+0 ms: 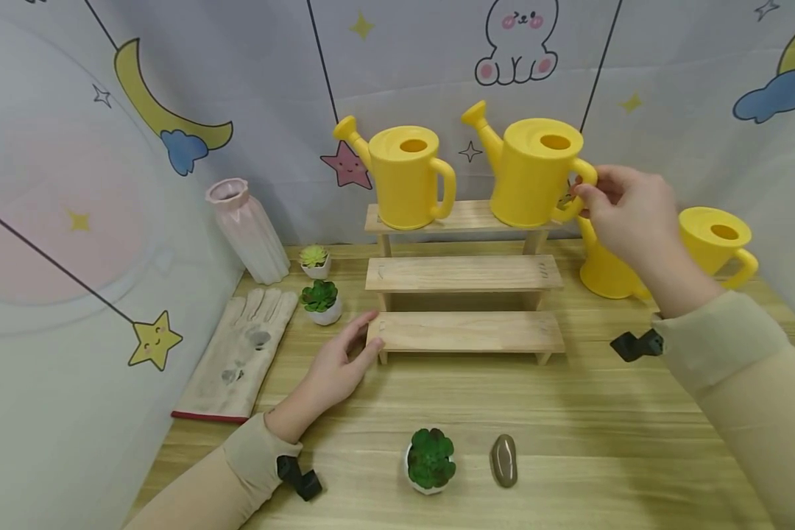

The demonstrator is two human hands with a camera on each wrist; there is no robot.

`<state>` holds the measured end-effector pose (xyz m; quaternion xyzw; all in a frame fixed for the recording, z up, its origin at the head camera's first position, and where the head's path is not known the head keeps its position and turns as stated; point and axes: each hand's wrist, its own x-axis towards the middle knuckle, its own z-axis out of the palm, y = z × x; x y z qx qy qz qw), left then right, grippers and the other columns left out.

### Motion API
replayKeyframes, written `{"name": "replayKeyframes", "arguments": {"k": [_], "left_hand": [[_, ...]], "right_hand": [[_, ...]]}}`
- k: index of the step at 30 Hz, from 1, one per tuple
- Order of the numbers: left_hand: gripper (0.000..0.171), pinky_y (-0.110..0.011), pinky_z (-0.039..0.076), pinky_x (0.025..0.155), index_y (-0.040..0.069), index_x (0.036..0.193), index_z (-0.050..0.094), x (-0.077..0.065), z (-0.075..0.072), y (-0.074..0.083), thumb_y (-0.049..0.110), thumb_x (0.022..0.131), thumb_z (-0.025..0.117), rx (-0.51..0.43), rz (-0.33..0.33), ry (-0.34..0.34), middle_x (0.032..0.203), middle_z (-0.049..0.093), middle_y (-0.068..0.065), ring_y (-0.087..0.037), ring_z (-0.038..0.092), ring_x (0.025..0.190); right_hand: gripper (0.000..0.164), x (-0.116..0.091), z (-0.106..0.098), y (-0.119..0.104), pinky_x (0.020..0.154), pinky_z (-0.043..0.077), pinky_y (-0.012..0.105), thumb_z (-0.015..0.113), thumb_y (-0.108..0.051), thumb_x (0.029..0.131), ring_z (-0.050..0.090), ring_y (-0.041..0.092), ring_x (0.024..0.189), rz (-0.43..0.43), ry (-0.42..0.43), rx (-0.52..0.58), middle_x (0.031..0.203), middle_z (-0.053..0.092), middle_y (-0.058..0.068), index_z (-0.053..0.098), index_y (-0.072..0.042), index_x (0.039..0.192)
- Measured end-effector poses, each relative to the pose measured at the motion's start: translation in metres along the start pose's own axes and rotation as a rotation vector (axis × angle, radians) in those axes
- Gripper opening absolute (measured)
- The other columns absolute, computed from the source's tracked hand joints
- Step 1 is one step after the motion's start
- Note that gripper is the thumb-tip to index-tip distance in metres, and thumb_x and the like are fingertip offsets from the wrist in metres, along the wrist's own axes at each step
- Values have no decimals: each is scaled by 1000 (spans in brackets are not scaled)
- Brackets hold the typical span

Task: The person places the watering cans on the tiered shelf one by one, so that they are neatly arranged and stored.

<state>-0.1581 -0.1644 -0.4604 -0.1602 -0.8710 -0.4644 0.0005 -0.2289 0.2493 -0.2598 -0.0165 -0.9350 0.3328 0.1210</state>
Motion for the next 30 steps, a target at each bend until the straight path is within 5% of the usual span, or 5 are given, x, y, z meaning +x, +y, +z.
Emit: {"name": "replayKeyframes", "arguments": {"k": [18,30], "left_hand": [[64,-44,46,117,22,157,42,-1,-1,1,53,103,56,0,-10,4,153,55,-6,-21,55,140],[65,-45,46,116,22,157,41,0,-1,0,53,103,55,8,-4,-1,154,53,-5,-22,54,141]], "right_hand": [[56,9,5,-9,67,52,12,50,-48,104,65,24,107,4,-22,-11,136,65,13,54,-14,149],[60,6,9,-7,69,52,15,49,-53,103,63,25,112,2,-2,22,139,63,12,52,-15,150]]}}
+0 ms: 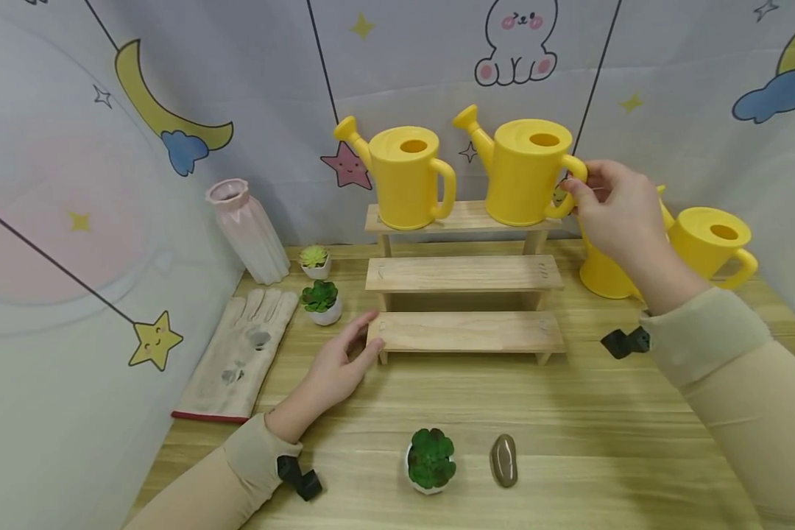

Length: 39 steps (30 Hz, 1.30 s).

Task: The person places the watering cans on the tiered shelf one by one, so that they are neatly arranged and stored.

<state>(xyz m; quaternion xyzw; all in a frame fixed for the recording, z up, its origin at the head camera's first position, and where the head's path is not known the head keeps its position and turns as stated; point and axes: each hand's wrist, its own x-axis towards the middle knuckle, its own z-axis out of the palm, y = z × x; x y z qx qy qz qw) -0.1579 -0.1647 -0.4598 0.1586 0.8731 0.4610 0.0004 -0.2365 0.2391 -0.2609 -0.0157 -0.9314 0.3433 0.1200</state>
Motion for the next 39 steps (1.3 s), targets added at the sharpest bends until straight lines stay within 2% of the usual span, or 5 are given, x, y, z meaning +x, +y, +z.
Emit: {"name": "replayKeyframes", "arguments": {"k": [9,14,23,31,39], "left_hand": [[65,-45,46,117,21,157,41,-1,-1,0,53,103,55,-6,-6,2,154,53,-4,-21,54,141],[64,-44,46,117,23,157,41,0,0,-1,53,102,55,-1,0,6,154,54,-3,-20,55,140],[64,-43,46,117,20,157,42,0,1,1,51,103,55,-7,10,7,157,50,-2,-21,53,141],[63,-45,46,116,20,157,42,-1,0,1,50,103,56,-1,18,17,155,52,-4,-22,54,141],[63,-43,47,116,21,157,43,-1,0,0,52,103,55,1,15,17,150,58,-5,-20,56,139]], "right_hand": [[72,-7,1,5,104,53,51,46,-63,100,58,33,132,17,-21,71,153,53,12,36,-22,158],[69,-17,-1,26,110,47,57,44,-65,99,52,35,139,57,39,117,160,47,8,32,-30,158],[56,-37,-8,95,115,46,23,60,-44,100,55,3,125,160,320,279,146,51,-14,40,-30,150],[53,-44,-10,149,125,28,27,52,-44,103,33,2,141,288,498,286,155,34,-17,34,-34,152],[57,-51,-11,194,128,9,18,41,-52,105,12,-1,150,454,559,296,163,14,-24,18,-43,157]]}}
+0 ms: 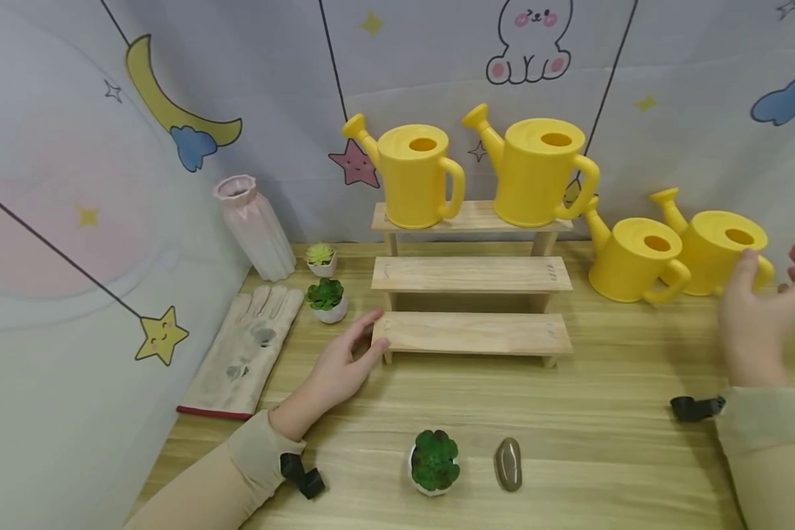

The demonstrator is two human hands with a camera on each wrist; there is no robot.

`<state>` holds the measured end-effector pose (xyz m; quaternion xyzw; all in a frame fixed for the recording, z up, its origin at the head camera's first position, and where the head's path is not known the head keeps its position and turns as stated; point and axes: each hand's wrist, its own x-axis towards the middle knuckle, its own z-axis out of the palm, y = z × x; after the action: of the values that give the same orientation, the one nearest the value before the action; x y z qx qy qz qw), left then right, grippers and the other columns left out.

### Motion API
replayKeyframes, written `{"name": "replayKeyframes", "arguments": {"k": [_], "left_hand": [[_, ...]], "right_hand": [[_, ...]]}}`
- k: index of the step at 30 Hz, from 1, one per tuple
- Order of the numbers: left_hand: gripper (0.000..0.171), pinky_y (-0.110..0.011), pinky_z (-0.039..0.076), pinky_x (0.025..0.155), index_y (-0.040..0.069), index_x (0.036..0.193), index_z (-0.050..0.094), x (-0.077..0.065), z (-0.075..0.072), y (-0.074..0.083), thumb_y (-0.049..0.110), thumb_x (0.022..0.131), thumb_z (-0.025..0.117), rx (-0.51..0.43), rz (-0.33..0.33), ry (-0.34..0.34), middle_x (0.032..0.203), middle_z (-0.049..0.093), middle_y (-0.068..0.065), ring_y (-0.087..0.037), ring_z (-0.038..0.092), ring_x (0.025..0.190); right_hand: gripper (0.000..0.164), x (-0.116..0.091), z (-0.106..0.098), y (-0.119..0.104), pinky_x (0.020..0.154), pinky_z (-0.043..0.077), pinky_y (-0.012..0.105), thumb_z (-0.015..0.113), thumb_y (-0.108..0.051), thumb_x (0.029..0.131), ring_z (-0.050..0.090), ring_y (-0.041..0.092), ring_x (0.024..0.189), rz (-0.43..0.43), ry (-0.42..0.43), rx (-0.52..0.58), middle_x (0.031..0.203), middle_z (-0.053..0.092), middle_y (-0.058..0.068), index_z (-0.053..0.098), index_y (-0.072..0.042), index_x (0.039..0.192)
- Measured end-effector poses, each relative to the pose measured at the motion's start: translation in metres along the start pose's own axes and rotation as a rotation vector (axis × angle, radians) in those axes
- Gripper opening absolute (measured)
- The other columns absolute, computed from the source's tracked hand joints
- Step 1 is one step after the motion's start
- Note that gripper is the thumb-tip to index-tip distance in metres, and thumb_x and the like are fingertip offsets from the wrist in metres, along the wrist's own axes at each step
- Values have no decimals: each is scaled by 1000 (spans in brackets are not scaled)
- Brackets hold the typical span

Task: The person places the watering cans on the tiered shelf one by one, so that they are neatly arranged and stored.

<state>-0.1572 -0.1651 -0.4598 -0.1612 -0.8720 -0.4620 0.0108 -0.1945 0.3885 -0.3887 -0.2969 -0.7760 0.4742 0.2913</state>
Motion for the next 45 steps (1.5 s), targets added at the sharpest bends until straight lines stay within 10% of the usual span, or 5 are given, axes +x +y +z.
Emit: {"name": "replayKeyframes", "arguments": {"k": [13,27,32,37,45], "left_hand": [[63,-44,46,116,22,157,42,0,-2,1,52,103,56,-7,-11,-7,153,54,-4,-21,55,140],[63,-44,47,116,25,157,41,-3,-1,4,54,102,55,-10,-30,-13,151,56,-6,-20,55,140],[63,-43,47,116,26,157,41,-3,1,5,54,102,55,-12,-32,-16,153,54,-5,-20,54,141],[62,-44,47,116,28,157,41,-2,1,5,54,103,55,-2,-23,-13,153,54,-5,-21,54,140],[62,-44,47,116,27,156,42,-1,1,4,53,103,55,9,-17,-14,155,52,-4,-21,54,141]], "right_hand": [[68,37,7,58,130,14,24,46,-46,104,14,4,157,-15,-27,20,169,13,-19,11,-41,161],[62,43,13,66,124,35,27,35,-46,106,35,8,150,-15,-24,-90,169,25,-5,8,-44,162],[52,46,11,67,109,42,17,33,-47,107,48,-10,115,23,30,-186,139,51,-24,29,-43,158],[46,46,8,69,88,37,11,37,-42,107,33,-19,85,14,61,-240,89,33,-38,54,-30,147],[43,39,7,63,92,41,15,31,-38,109,34,-17,92,94,97,-264,91,30,-38,51,-35,147]]}}
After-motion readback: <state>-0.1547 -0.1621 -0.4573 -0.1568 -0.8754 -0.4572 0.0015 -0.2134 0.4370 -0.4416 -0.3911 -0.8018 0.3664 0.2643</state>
